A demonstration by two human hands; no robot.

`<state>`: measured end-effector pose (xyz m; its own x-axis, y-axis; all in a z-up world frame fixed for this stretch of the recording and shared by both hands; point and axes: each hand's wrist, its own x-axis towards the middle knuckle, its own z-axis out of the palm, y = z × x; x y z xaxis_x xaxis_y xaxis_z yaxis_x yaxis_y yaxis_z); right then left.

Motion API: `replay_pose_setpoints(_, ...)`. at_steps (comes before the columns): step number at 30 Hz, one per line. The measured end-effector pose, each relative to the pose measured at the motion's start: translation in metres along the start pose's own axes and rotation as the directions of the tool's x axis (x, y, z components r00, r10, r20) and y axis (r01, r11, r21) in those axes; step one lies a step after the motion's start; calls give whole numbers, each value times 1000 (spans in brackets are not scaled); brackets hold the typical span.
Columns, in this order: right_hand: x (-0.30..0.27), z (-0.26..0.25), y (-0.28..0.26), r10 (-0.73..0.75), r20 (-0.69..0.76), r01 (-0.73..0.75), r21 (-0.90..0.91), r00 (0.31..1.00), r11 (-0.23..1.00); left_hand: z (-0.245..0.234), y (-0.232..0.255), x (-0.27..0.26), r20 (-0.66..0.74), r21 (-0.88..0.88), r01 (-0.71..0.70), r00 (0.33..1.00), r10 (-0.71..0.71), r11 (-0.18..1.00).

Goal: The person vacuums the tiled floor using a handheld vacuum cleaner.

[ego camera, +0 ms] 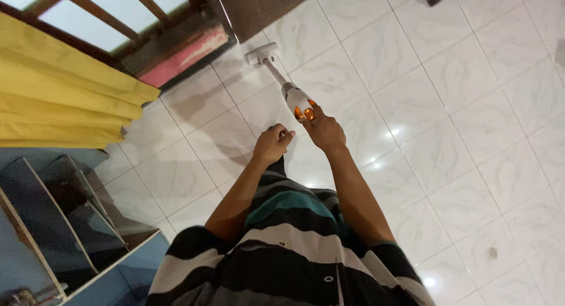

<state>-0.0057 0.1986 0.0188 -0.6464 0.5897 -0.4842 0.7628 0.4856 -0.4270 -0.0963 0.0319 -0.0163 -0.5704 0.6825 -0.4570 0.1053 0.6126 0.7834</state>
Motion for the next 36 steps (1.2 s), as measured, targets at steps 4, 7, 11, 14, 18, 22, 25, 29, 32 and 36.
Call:
replay_pose_setpoints(4,54,-16,-29,-23,18,24,-7,1000,1000,-42,2,36,-121,-136,-44,992,27,990)
replay_pose_setpoints(7,85,-31,-39,-77,8,76,5,997,997,-68,9,58,-108,-193,79,989,-101,978)
replay_pose_setpoints(11,122,-60,-47,-150,0,149,-54,989,987,-87,20,78,-56,-140,203,976,-212,969)
replay_pose_setpoints(14,140,-75,-48,-181,-21,178,-99,983,979,-84,30,80,-69,-99,179,980,-187,979)
replay_pose_setpoints(18,152,-72,-32,-256,-76,240,-172,964,955,-63,49,84,-152,-32,82,985,-86,996)
replay_pose_setpoints(22,133,-47,24,-238,-33,229,-183,971,956,-12,59,67,-207,35,55,977,-47,998)
replay_pose_setpoints(25,112,-46,75,-225,-82,199,-242,971,950,32,70,57,-176,104,64,983,-45,993)
replay_pose_setpoints(29,54,-59,149,-139,-55,125,-215,989,969,101,75,24,-153,3,54,987,-52,999)
replay_pose_setpoints(32,7,-84,187,-113,-67,95,-229,991,969,136,79,9,-108,-23,73,991,-75,997)
replay_pose_setpoints(36,-38,-126,213,21,17,-18,-151,1000,988,161,94,13,-77,55,63,995,-59,996)
